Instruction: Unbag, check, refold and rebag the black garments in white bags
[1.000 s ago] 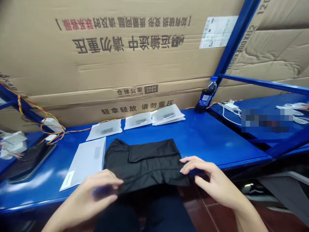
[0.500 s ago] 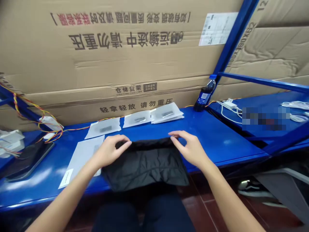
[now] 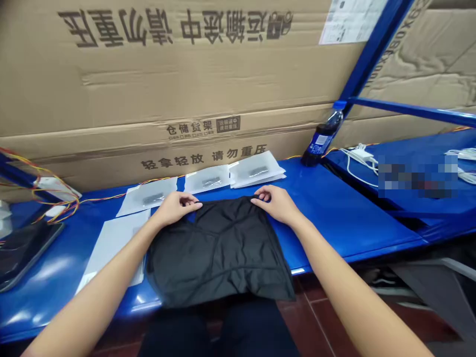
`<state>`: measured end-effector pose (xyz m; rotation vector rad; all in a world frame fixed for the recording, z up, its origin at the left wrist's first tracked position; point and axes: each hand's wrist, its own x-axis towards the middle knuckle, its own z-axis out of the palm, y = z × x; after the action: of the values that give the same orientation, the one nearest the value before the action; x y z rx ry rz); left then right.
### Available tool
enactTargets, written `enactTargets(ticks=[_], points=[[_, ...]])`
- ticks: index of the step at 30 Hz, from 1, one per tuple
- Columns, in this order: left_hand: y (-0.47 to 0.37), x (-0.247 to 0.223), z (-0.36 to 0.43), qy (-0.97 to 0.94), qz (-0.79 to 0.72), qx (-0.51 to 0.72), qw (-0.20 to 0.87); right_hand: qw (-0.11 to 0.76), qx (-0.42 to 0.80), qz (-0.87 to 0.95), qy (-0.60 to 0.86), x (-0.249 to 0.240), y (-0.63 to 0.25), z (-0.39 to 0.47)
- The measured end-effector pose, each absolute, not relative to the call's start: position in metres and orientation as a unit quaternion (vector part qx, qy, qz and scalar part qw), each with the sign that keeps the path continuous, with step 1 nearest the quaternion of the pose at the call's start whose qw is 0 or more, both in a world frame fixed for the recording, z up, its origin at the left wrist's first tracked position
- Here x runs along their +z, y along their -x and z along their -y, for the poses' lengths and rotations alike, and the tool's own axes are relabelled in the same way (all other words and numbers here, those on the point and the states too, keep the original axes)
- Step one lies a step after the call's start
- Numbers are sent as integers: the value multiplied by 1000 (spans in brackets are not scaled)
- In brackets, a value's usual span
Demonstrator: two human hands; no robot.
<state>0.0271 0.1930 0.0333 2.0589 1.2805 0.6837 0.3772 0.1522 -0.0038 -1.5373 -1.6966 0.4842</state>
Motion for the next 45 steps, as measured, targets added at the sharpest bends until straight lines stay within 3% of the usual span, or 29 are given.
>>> enactTargets(ticks=[6,13,19,25,30,33,38,41,45], points=[[-31,38,-197,-768,-480,276,323,427,233,640,596,4,-377,-156],[-18,88,-148,-792,-428,300,314,490,289,614,547,31,-385,-102],[-4,75,-81,-911,-328,182,171,362,216,769,480,26,-396,-39],[9,54,-20,-921,-304,241,-25,287,103,830,468,9,-393,20],[24,35,25,-919,-246,279,-127,340,31,840,422,-22,-397,51],[28,34,25,-900,-260,338,-94,403,76,794,449,-17,-392,50],[11,56,-23,-777,-473,404,98,482,226,618,578,7,-376,13],[-2,61,-63,-750,-550,325,172,464,283,563,623,7,-371,-13],[-6,52,-87,-771,-581,232,118,377,226,598,670,3,-366,-27]])
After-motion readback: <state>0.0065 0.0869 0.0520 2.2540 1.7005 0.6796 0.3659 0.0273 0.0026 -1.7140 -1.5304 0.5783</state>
